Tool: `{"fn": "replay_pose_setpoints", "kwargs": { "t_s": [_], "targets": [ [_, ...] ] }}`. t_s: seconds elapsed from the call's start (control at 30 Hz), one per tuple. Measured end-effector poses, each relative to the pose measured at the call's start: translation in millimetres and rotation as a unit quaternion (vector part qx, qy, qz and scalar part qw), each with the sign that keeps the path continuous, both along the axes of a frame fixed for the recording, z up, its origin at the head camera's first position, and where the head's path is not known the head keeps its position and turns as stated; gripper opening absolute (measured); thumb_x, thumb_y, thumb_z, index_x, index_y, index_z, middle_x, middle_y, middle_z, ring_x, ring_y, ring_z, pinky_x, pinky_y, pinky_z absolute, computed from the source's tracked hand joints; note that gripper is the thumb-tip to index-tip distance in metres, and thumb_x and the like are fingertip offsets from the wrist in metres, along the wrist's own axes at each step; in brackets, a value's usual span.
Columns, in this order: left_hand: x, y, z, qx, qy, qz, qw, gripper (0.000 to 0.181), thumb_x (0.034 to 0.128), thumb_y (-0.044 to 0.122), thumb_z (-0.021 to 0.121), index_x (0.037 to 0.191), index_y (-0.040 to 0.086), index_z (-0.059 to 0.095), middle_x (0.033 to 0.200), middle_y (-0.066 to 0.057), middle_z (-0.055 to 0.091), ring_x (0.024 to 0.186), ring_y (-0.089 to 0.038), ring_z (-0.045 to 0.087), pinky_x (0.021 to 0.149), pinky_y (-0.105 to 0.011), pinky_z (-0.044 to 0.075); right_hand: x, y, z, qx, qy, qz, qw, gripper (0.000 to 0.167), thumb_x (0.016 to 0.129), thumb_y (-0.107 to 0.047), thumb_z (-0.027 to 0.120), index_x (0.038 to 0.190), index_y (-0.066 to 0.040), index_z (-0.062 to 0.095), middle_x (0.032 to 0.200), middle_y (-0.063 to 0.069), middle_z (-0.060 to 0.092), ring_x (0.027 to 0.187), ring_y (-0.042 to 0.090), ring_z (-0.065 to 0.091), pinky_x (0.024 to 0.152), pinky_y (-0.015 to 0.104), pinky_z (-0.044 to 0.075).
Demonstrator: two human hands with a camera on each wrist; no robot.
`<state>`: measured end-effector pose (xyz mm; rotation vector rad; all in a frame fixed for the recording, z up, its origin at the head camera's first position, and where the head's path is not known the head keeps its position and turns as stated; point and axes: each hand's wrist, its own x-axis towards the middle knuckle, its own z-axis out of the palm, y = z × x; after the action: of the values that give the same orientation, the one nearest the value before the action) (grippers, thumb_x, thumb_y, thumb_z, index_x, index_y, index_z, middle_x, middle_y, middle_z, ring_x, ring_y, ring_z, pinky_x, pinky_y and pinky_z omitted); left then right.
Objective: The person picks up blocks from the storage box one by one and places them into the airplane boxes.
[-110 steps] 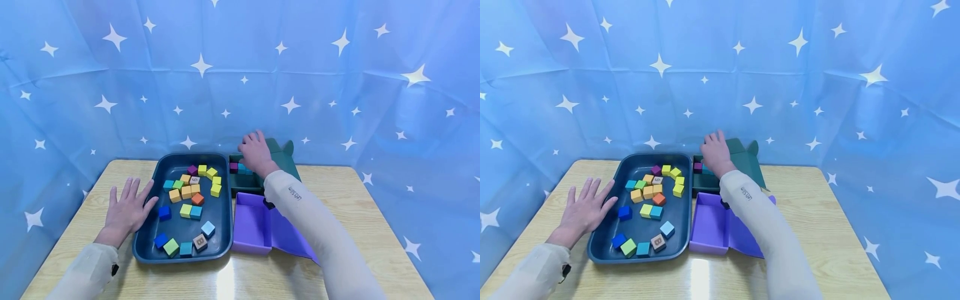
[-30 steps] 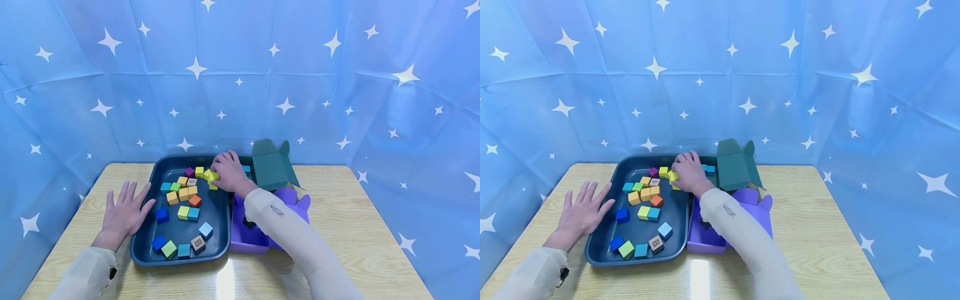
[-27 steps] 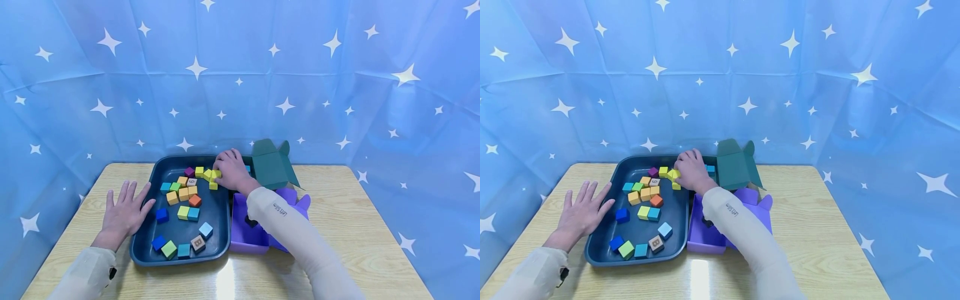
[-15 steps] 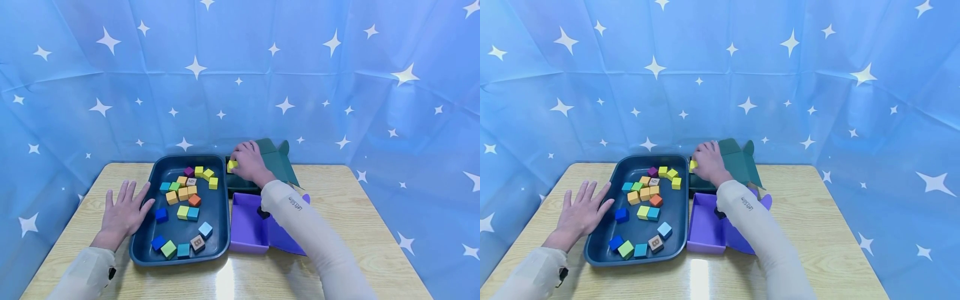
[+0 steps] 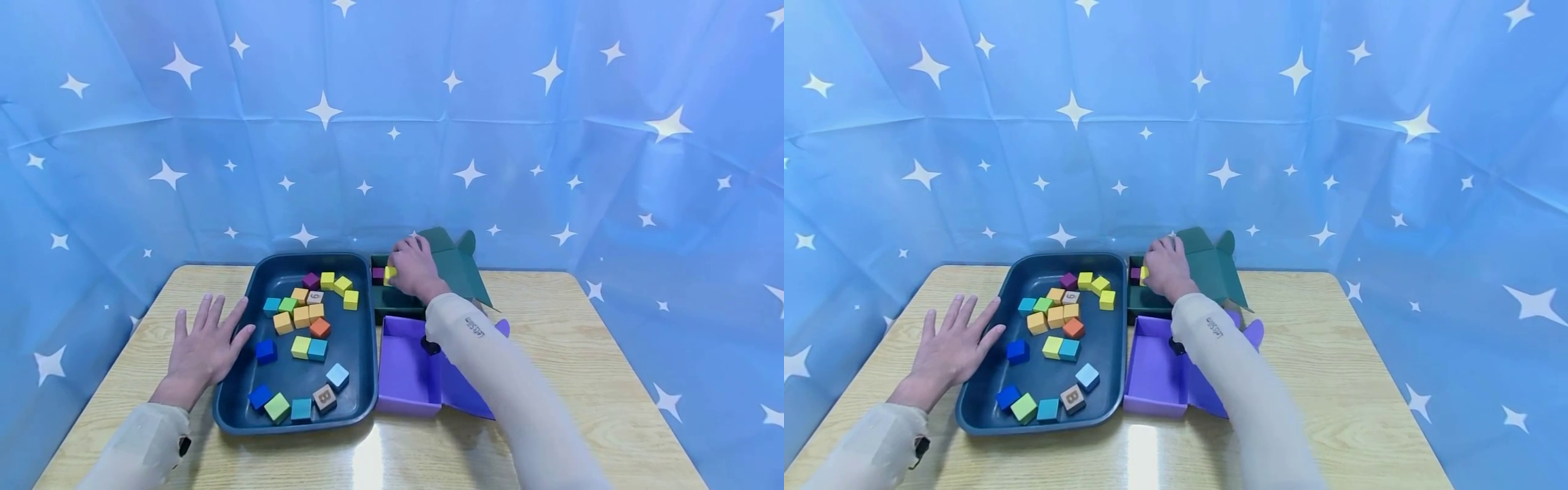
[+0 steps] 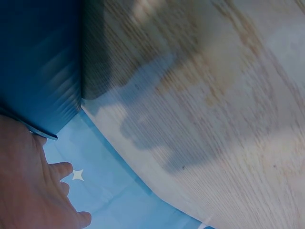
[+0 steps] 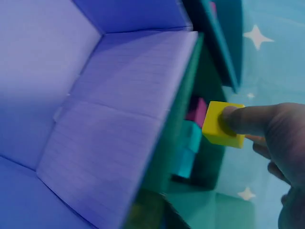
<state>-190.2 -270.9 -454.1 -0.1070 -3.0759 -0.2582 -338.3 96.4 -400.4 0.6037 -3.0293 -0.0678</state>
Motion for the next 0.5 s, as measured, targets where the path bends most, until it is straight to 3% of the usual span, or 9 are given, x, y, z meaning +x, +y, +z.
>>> {"fn": "replay_pose_setpoints", "kwargs": {
  "t_s": [0.5],
  "targets": [
    [-2.3, -1.4, -2.7, -0.003, 0.000, 0.001, 1.0000, 0.068, 0.1006, 0.059, 0.028, 0.157, 0.021, 0.019, 0.159, -0.028, 0.017, 0.149, -0.047, 0.004, 0.113, -0.072, -0.006, -16.1, -19.4, -27.9, 0.049, -0.023, 0.004, 0.9985, 0.024, 0.087, -0.037, 0.072, 0.106, -0.023, 0.074, 0.137, 0.001, 0.055, 0.136, 0.026, 0.039, 0.122, 0.050, 0.015]
  ]
}}
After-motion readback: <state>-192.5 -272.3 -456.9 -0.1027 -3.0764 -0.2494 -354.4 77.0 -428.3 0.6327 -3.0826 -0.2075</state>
